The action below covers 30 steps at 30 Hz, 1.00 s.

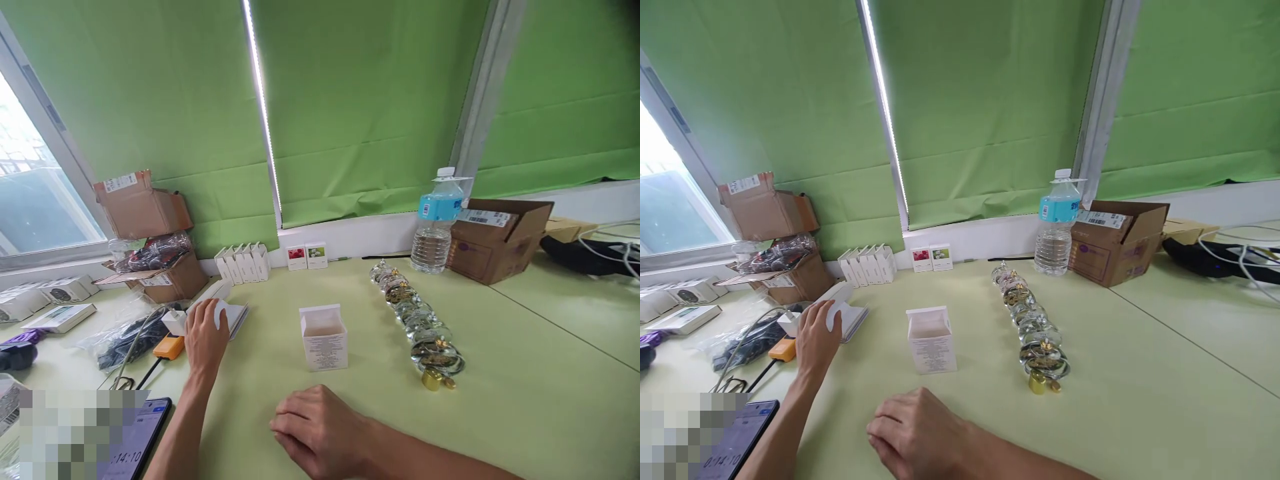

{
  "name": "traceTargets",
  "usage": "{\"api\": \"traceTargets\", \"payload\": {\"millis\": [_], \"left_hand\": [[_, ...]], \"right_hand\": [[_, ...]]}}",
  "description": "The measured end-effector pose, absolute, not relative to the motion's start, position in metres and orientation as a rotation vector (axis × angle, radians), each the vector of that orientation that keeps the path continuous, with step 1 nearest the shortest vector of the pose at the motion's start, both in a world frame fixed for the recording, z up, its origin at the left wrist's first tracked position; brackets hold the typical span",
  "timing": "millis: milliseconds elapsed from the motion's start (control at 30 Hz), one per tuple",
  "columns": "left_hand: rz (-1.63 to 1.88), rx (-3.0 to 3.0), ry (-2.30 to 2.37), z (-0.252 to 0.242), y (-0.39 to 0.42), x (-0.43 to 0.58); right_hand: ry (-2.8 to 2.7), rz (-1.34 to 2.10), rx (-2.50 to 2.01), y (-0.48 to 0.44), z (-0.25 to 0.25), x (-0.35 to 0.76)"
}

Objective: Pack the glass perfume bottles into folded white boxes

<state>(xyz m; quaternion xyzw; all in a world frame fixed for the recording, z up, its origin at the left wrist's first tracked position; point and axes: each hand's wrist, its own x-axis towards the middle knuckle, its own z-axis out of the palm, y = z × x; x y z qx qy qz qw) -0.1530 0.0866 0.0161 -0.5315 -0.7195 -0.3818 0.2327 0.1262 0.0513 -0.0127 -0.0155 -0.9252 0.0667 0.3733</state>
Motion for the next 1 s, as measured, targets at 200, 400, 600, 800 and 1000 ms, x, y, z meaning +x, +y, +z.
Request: {"api": "traceTargets", "payload": {"millis": [200, 400, 600, 800, 1000], "left_hand": [[-0.790, -1.365, -2.004, 0.010, 0.084, -0.160], [-0.775, -1.364, -2.008, 0.005, 0.085, -0.163], [-0.748, -1.360, -2.002, 0.006, 0.086, -0.163], [-0.707, -1.375, -1.983, 0.009, 0.084, -0.162], [-0.686, -1.346, -1.985, 0.004, 0.083, -0.170]], "right_hand": [[-2.389, 0.184, -0.052, 0.052, -0.010, 0.127], [-2.407, 0.178, -0.056, 0.053, -0.010, 0.126], [-2.410, 0.142, -0.055, 0.053, -0.012, 0.125], [-2.411, 0.134, -0.062, 0.054, -0.012, 0.125], [-2.426, 0.127, -0.055, 0.055, -0.014, 0.124]]}}
